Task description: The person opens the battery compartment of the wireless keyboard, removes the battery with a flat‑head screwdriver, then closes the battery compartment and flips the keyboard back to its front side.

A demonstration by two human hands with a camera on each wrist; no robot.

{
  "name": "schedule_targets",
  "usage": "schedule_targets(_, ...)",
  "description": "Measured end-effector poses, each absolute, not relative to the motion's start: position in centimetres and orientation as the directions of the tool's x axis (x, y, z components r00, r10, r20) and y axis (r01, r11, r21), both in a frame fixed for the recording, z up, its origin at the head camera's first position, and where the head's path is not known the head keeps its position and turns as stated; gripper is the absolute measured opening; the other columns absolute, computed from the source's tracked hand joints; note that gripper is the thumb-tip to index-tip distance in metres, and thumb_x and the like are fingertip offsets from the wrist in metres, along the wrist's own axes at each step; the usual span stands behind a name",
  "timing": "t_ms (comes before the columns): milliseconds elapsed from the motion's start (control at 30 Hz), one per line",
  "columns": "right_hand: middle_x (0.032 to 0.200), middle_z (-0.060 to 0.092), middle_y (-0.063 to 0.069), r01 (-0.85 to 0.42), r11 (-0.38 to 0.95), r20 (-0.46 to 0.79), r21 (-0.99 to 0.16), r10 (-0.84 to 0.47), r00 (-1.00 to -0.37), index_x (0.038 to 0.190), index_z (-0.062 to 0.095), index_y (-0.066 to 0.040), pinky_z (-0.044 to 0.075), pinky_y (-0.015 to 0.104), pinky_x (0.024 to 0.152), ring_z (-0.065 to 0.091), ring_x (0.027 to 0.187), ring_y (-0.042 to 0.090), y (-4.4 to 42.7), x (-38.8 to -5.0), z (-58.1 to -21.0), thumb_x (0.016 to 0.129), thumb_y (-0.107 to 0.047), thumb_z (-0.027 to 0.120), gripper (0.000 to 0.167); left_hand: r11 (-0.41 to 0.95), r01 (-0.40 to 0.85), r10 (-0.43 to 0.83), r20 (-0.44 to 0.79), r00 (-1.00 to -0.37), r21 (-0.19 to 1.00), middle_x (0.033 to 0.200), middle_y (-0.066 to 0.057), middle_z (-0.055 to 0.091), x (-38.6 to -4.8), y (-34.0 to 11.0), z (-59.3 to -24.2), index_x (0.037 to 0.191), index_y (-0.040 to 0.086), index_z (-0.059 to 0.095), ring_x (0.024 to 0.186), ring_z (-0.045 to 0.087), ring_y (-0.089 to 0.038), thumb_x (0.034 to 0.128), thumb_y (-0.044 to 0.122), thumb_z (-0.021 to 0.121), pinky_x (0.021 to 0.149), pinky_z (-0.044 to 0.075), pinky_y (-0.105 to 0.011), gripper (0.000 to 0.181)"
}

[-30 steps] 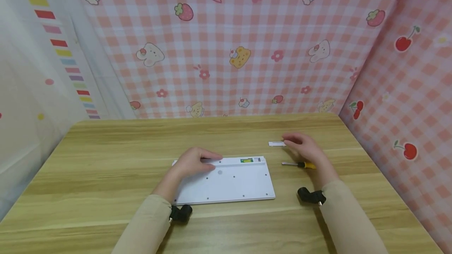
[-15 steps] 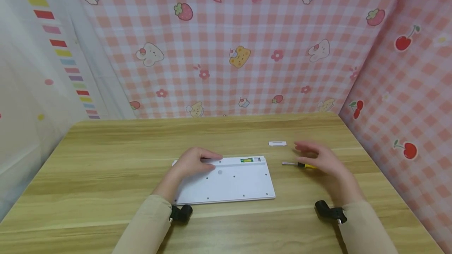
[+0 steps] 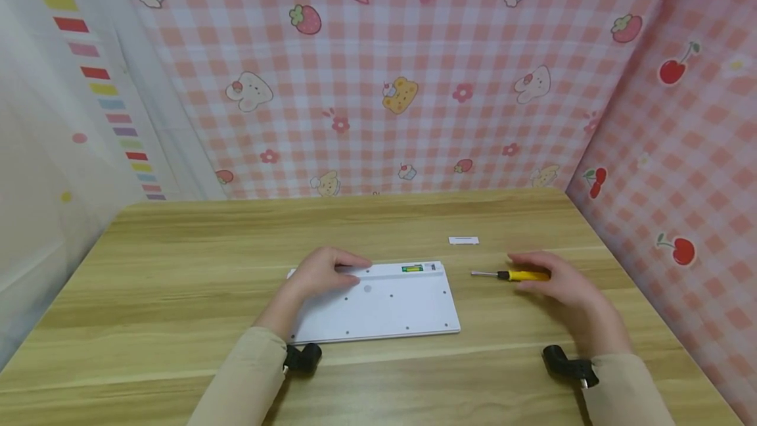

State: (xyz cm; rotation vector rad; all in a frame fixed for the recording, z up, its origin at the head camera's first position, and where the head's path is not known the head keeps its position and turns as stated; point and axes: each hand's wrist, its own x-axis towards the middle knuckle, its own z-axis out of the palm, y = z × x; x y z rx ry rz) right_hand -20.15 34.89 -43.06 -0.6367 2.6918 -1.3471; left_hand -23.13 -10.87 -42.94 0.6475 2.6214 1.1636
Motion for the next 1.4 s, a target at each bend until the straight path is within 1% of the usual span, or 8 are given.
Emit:
schedule_targets(100,0.122,0.064,0.021,-0.405,0.603,0.171,-0.688,-0.407,-0.897,0.125,0.063,0.007,0.035,0.007,0.093,0.054,0.112,0.005,35.2,-20.21,-43.18,0.085,-0.005,0.077,0.044,0.592,0.314,0.47,-0.001,-0.883,0.742,0.119,0.0,0.07,-23.07,-10.9,-42.87,0.115,0.019,0.076,0.116,0.062,-0.023,0.0865,0.008,0.076,0.101,0.046,-0.044,0.031)
schedule_targets(233,0.119,0.066,0.02,-0.404,0.619,0.171,-0.673,-0.402,-0.9,0.121,0.066,0.005,0.036,0.008,0.092,0.055,0.11,0.007,35.26,-20.22,-43.23,0.086,-0.005,0.076,0.038,0.593,0.31,0.466,-0.003,-0.885,0.743,0.118,0.0,0.07,-22.93,-10.92,-42.7,0.115,0.019,0.076,0.116,0.062,-0.023,0.0863,0.008,0.076,0.101,0.047,-0.043,0.03)
schedule_targets(367,0.115,0.066,0.019,-0.408,0.621,0.18,-0.67,-0.398,-0.9,0.117,0.069,0.005,0.038,0.009,0.09,0.055,0.106,0.006,35.24,-20.2,-43.21,0.086,-0.003,0.075,0.033,0.596,0.31,0.466,-0.004,-0.885,0.741,0.118,0.0,0.07,-22.86,-10.97,-42.64,0.115,0.019,0.076,0.115,0.062,-0.023,0.0865,0.009,0.076,0.1,0.047,-0.043,0.03)
schedule_targets(500,0.112,0.066,0.017,-0.409,0.635,0.186,-0.655,-0.39,-0.902,0.113,0.071,0.004,0.039,0.013,0.088,0.054,0.103,0.008,35.26,-20.19,-43.23,0.086,-0.003,0.075,0.028,0.596,0.316,0.469,0.0,-0.883,0.738,0.119,0.0,0.07,-22.91,-11.08,-42.76,0.115,0.019,0.076,0.116,0.062,-0.023,0.0867,0.009,0.076,0.1,0.047,-0.043,0.03)
schedule_targets(833,0.109,0.066,0.014,-0.332,0.701,0.139,-0.631,-0.319,-0.938,0.115,0.072,0.001,0.043,0.018,0.084,0.055,0.099,0.012,35.3,-20.08,-43.49,0.088,-0.004,0.073,0.027,0.596,0.318,0.47,0.001,-0.882,0.738,0.119,0.0,0.07,-22.89,-11.25,-42.78,0.116,0.019,0.076,0.116,0.062,-0.023,0.0867,0.009,0.076,0.099,0.047,-0.043,0.031)
schedule_targets(1000,0.109,0.066,0.014,-0.297,0.711,0.119,-0.637,-0.29,-0.95,0.114,0.072,0.002,0.044,0.022,0.084,0.056,0.099,0.016,35.22,-19.93,-43.38,0.088,-0.003,0.073,0.026,0.603,0.309,0.462,-0.007,-0.887,0.735,0.12,0.0,0.07,-22.99,-11.15,-42.89,0.116,0.02,0.076,0.116,0.062,-0.022,0.0866,0.009,0.076,0.1,0.047,-0.043,0.031)
schedule_targets(1167,0.107,0.067,0.014,-0.274,0.729,0.119,-0.627,-0.257,-0.959,0.111,0.073,0.002,0.045,0.022,0.082,0.057,0.096,0.017,35.19,-19.87,-43.53,0.088,-0.003,0.074,0.024,0.603,0.317,0.465,0.001,-0.885,0.732,0.119,0.001,0.07,-23.0,-11.05,-42.82,0.115,0.02,0.076,0.116,0.062,-0.022,0.0863,0.01,0.077,0.1,0.047,-0.042,0.03)
schedule_targets(1400,0.106,0.067,0.014,-0.237,0.767,0.113,-0.596,-0.212,-0.971,0.108,0.074,0.001,0.044,0.029,0.083,0.058,0.097,0.025,35.16,-19.74,-43.75,0.088,-0.005,0.074,0.021,0.596,0.352,0.476,0.035,-0.879,0.722,0.115,0.0,0.072,-23.16,-11.01,-43.14,0.114,0.019,0.077,0.112,0.064,-0.022,0.0846,0.008,0.077,0.097,0.049,-0.042,0.031)
